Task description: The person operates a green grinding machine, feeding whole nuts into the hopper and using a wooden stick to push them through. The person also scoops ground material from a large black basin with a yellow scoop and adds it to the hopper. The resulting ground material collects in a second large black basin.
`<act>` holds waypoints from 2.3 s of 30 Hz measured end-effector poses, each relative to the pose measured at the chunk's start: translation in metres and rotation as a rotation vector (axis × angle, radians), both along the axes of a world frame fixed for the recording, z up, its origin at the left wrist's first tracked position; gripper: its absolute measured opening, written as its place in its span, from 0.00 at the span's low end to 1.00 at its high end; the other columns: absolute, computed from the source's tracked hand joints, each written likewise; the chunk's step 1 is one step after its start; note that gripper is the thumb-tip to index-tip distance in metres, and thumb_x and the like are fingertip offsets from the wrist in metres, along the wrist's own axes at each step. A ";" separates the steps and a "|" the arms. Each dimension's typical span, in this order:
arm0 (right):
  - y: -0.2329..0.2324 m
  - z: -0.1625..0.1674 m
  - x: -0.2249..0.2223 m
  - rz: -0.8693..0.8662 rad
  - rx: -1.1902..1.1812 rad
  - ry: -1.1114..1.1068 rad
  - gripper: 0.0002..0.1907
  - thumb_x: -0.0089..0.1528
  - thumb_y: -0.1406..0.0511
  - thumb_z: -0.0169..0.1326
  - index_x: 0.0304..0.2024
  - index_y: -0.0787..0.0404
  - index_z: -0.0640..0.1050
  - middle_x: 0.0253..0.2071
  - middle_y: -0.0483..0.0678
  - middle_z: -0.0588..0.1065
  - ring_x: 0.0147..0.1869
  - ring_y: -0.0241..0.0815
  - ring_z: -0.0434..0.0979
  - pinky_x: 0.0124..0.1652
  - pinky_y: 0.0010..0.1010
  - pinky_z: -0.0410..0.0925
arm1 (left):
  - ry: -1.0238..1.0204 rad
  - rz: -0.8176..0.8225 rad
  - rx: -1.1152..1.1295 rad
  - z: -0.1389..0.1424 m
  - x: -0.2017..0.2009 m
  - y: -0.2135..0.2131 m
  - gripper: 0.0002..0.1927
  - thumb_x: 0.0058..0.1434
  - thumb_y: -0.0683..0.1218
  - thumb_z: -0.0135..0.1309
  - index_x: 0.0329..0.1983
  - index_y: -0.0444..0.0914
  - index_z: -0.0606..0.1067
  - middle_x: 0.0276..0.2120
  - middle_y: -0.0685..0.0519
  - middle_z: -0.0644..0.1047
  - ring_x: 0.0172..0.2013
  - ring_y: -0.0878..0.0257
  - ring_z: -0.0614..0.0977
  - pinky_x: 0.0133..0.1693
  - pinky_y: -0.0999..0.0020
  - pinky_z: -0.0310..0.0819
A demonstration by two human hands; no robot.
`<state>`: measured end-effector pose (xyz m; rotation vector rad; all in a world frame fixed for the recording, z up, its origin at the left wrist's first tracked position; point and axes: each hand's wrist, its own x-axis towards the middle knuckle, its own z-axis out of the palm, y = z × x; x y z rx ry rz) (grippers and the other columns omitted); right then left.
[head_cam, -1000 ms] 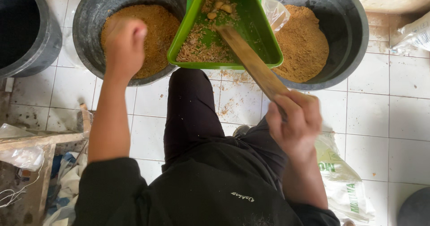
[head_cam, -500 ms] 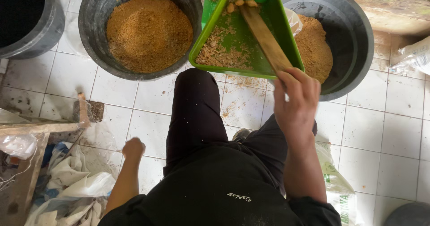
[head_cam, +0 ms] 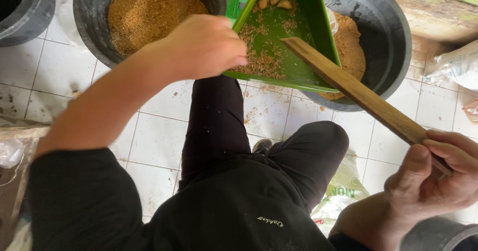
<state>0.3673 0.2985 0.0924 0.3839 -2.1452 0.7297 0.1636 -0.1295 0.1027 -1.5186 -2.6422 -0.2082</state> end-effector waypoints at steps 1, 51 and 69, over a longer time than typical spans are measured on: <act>0.004 -0.003 0.003 0.007 0.004 -0.003 0.15 0.81 0.60 0.54 0.51 0.67 0.70 0.47 0.55 0.75 0.36 0.36 0.73 0.35 0.19 0.70 | -0.212 0.061 -0.268 0.004 -0.010 0.021 0.20 0.75 0.55 0.49 0.32 0.41 0.80 0.25 0.49 0.80 0.29 0.54 0.82 0.33 0.57 0.75; -0.138 -0.020 -0.055 -0.048 0.272 -0.125 0.16 0.65 0.70 0.65 0.53 0.62 0.76 0.53 0.51 0.74 0.52 0.49 0.75 0.49 0.38 0.71 | -0.092 0.231 -0.287 -0.079 -0.061 0.053 0.02 0.49 0.38 0.60 0.24 0.33 0.82 0.38 0.38 0.81 0.74 0.37 0.55 0.63 0.22 0.44; -0.125 -0.015 -0.063 -0.086 0.103 0.004 0.09 0.75 0.72 0.60 0.49 0.66 0.72 0.51 0.55 0.73 0.53 0.47 0.76 0.47 0.31 0.73 | -0.060 0.282 0.231 -0.107 -0.050 0.045 0.05 0.59 0.38 0.60 0.35 0.40 0.84 0.36 0.49 0.83 0.43 0.49 0.80 0.54 0.50 0.71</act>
